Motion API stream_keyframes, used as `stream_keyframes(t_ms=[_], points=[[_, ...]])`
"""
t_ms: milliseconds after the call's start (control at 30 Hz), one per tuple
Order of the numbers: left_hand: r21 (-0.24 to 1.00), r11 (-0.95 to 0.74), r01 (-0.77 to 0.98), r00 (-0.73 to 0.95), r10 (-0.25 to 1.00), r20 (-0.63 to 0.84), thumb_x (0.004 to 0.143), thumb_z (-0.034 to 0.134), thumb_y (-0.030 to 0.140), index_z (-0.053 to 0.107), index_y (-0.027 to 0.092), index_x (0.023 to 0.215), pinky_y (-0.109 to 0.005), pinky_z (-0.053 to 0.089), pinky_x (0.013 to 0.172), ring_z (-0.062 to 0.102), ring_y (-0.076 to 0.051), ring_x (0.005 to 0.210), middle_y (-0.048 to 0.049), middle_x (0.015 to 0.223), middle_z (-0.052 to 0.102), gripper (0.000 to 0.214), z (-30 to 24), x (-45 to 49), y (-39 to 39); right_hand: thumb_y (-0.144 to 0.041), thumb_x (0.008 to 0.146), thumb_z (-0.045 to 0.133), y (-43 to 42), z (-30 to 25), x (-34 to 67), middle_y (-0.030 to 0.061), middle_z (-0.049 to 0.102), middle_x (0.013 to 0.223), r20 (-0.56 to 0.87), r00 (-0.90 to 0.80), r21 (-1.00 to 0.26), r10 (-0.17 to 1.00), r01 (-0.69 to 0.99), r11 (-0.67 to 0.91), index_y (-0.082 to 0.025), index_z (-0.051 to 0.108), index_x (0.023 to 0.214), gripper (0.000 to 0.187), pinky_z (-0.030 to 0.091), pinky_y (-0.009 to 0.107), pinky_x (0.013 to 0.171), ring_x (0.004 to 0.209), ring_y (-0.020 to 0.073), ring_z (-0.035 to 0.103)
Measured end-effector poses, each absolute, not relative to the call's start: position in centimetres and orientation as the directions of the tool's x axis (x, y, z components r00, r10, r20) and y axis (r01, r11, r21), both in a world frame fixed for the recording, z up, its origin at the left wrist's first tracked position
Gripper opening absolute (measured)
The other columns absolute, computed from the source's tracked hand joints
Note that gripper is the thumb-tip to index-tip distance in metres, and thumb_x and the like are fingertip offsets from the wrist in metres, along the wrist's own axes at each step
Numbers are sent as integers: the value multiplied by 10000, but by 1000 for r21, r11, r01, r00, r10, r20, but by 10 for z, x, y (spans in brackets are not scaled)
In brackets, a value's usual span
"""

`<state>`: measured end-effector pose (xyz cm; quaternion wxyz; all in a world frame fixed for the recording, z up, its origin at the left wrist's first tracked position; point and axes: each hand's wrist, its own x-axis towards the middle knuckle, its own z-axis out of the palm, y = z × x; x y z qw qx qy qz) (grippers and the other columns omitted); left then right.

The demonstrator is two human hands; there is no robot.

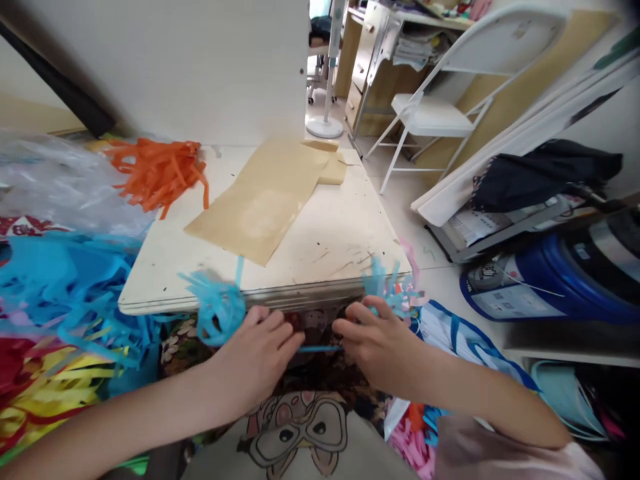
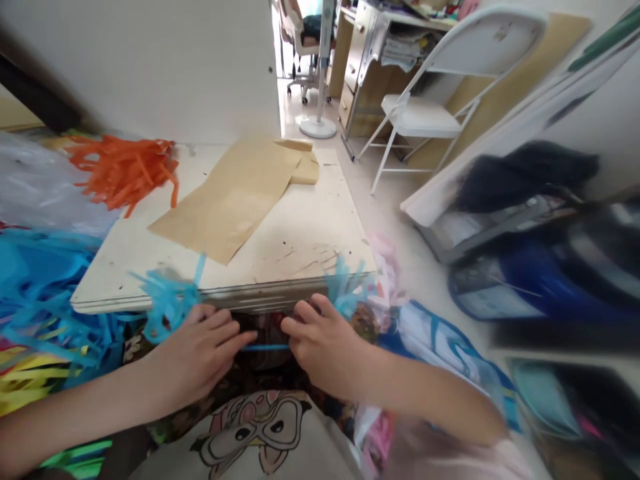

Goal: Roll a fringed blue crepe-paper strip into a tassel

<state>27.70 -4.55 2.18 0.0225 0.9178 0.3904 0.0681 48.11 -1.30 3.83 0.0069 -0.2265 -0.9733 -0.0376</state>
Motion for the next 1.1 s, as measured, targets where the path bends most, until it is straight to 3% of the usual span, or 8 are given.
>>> stream_keyframes(t_ms=[100, 167, 267, 367, 567, 733, 933, 1100], points=[[577, -654, 490, 846, 517, -132, 624, 455, 116, 589, 214, 702, -292, 304, 645, 451, -138, 614, 7, 591, 538, 183, 33, 279, -53, -157, 649, 553, -17, 57, 482, -27, 593, 716, -200, -944, -349, 261, 318, 882, -198, 580, 559, 103, 274, 310, 724, 749, 139, 424], [778, -523, 349, 919, 354, -173, 595, 424, 90, 601, 219, 662, -269, 328, 627, 434, -116, 548, 13, 555, 531, 228, 35, 281, -50, -127, 616, 592, -12, 59, 480, -56, 609, 740, -257, -956, -552, 137, 262, 792, -204, 586, 552, 101, 298, 271, 713, 735, 110, 441], [931, -311, 192, 965, 232, -122, 603, 390, 100, 634, 215, 827, -249, 349, 565, 434, -115, 510, -5, 565, 533, 351, 32, 281, -41, -118, 614, 612, 0, 50, 475, -44, 610, 771, -261, -965, -743, 15, 211, 635, -181, 589, 561, 86, 335, 231, 719, 732, 84, 478], [976, -183, 121, 954, 293, -64, 632, 430, 155, 626, 215, 927, -245, 357, 534, 443, -121, 510, -15, 534, 490, 359, 24, 275, -30, -143, 687, 547, 9, 42, 472, -4, 592, 776, -171, -985, -880, -28, 139, 455, -150, 593, 616, 85, 370, 206, 737, 714, 68, 505], [987, 105, -122, 814, 579, 39, 625, 581, 325, 653, 237, 796, -238, 372, 468, 486, -124, 513, -25, 569, 552, 206, 7, 273, -16, -270, 731, 507, 9, 43, 469, 14, 539, 795, 29, -958, -971, 286, 42, 236, -148, 581, 646, 167, 400, 245, 773, 791, 85, 503], [921, 295, -255, 657, 751, -59, 546, 674, 289, 582, 167, 631, -220, 404, 478, 533, -115, 519, -7, 561, 581, 175, 10, 282, -13, -301, 701, 543, 2, 38, 461, 12, 519, 760, 67, -839, -996, 539, -28, 80, -136, 564, 648, 175, 437, 245, 650, 722, 86, 518], [952, 263, -156, 581, 804, -127, 578, 650, 271, 558, 131, 646, -201, 391, 494, 498, -81, 506, -4, 571, 574, 180, 16, 286, -12, -310, 643, 592, -3, 35, 457, -3, 541, 612, -30, -685, -999, 728, 42, -2, -121, 579, 628, 189, 374, 225, 538, 586, 79, 476], [981, 143, -129, 492, 868, -62, 606, 624, 297, 527, 138, 638, -208, 363, 510, 451, -80, 551, 9, 596, 497, 189, 13, 286, -12, -322, 563, 648, -2, 30, 453, -19, 528, 541, -99, -569, -995, 816, 53, -84, -120, 588, 594, 213, 328, 212, 488, 503, 61, 416]])
